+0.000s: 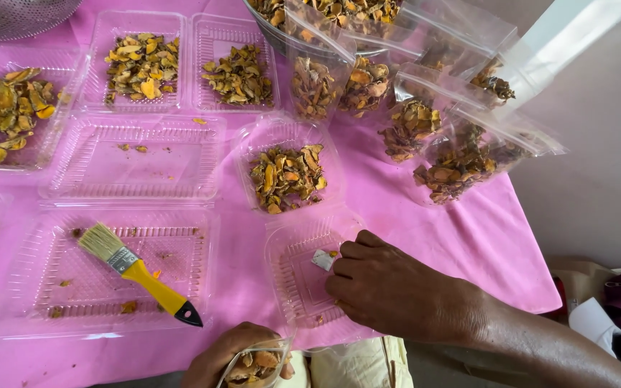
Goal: Portioning dried tea leaves or herbs into plastic containers and bags on a table.
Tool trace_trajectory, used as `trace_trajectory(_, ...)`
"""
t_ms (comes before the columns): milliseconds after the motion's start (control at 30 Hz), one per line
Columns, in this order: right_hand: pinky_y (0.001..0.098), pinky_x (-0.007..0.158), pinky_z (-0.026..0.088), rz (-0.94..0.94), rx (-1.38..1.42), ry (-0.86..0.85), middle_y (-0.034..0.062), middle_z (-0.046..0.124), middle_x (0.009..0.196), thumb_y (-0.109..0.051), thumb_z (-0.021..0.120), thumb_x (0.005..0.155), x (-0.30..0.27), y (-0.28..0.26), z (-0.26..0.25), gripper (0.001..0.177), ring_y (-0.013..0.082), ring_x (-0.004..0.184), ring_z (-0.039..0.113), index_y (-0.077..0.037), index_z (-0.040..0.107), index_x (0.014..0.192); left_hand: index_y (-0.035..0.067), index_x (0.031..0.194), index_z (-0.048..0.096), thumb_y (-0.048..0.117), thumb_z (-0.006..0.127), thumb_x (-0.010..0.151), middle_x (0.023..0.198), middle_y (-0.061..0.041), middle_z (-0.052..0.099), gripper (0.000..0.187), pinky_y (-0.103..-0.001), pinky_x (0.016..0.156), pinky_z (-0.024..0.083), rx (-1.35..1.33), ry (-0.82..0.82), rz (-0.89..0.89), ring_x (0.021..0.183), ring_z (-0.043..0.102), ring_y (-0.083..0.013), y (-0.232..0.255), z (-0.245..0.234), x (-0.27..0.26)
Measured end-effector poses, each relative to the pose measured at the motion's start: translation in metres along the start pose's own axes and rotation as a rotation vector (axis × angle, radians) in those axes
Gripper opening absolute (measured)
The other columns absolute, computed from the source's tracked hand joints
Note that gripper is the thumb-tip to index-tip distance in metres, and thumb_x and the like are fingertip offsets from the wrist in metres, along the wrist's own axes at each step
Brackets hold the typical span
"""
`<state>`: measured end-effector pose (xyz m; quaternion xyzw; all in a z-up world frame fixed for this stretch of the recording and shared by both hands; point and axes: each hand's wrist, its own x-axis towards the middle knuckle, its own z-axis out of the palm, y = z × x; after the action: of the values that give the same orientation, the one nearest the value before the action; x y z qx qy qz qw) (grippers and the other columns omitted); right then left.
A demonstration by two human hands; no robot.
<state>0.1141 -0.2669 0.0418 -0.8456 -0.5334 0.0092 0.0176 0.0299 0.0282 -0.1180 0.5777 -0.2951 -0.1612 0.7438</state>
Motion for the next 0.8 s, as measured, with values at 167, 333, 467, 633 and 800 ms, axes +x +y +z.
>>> trace_trajectory(167, 0.0400, 0.074, 0.041, -0.004, 0.166, 0.090, 0.0053, 0.060, 0.079, -0.014, 0.066, 0.099, 0.007, 0.005, -0.028, 0.013, 0.0235, 0.073, 0.051, -0.010, 0.061, 0.087, 0.006, 0.134, 0.063, 0.045, 0.083, 0.089, 0.126, -0.016, 0.066, 0.063, -0.035, 0.089, 0.063, 0.012, 0.085, -0.096, 0.111, 0.075, -0.0265, 0.018, 0.008, 0.002)
trace_trajectory(333, 0.0392, 0.075, 0.042, -0.040, 0.434, 0.230, 0.0058, 0.060, 0.084, -0.015, 0.058, 0.104, 0.029, -0.016, -0.099, 0.012, 0.0274, 0.077, 0.052, -0.009, 0.061, 0.094, -0.001, 0.138, 0.051, 0.037, 0.082, 0.098, 0.119, -0.026, 0.065, 0.063, -0.041, 0.087, 0.062, -0.147, -0.012, 0.051, 0.105, 0.076, -0.0342, 0.035, 0.014, 0.014)
trace_trajectory(467, 0.0372, 0.082, 0.050, -0.142, 0.496, 0.253, 0.0072, 0.065, 0.092, -0.010, 0.069, 0.100, 0.044, -0.046, -0.112, 0.007, 0.0213, 0.083, 0.062, -0.005, 0.066, 0.099, 0.002, 0.129, 0.060, 0.042, 0.077, 0.095, 0.106, -0.022, 0.075, 0.055, -0.032, 0.074, 0.064, -0.031, 0.133, 0.007, 0.093, 0.080, -0.0283, 0.075, 0.033, 0.024)
trace_trajectory(633, 0.0424, 0.076, 0.037, -0.248, 0.413, 0.202, 0.0087, 0.050, 0.082, -0.016, 0.038, 0.113, 0.057, -0.057, -0.106, 0.029, 0.0294, 0.080, 0.049, -0.004, 0.054, 0.091, 0.007, 0.091, 0.079, 0.039, 0.048, 0.074, 0.075, 0.002, 0.067, 0.048, -0.028, 0.060, 0.043, 0.410, 0.573, -0.240, 0.067, 0.056, -0.0068, 0.110, 0.067, 0.034)
trace_trajectory(800, 0.0408, 0.076, 0.041, -0.197, 0.471, 0.198, 0.0106, 0.056, 0.087, -0.014, 0.041, 0.110, 0.051, -0.052, -0.118, 0.025, 0.0293, 0.082, 0.052, 0.000, 0.057, 0.097, 0.006, 0.117, 0.072, 0.058, 0.065, 0.083, 0.105, -0.008, 0.077, 0.062, -0.031, 0.078, 0.055, 0.175, 0.327, -0.107, 0.093, 0.076, -0.0170, 0.081, 0.042, 0.023)
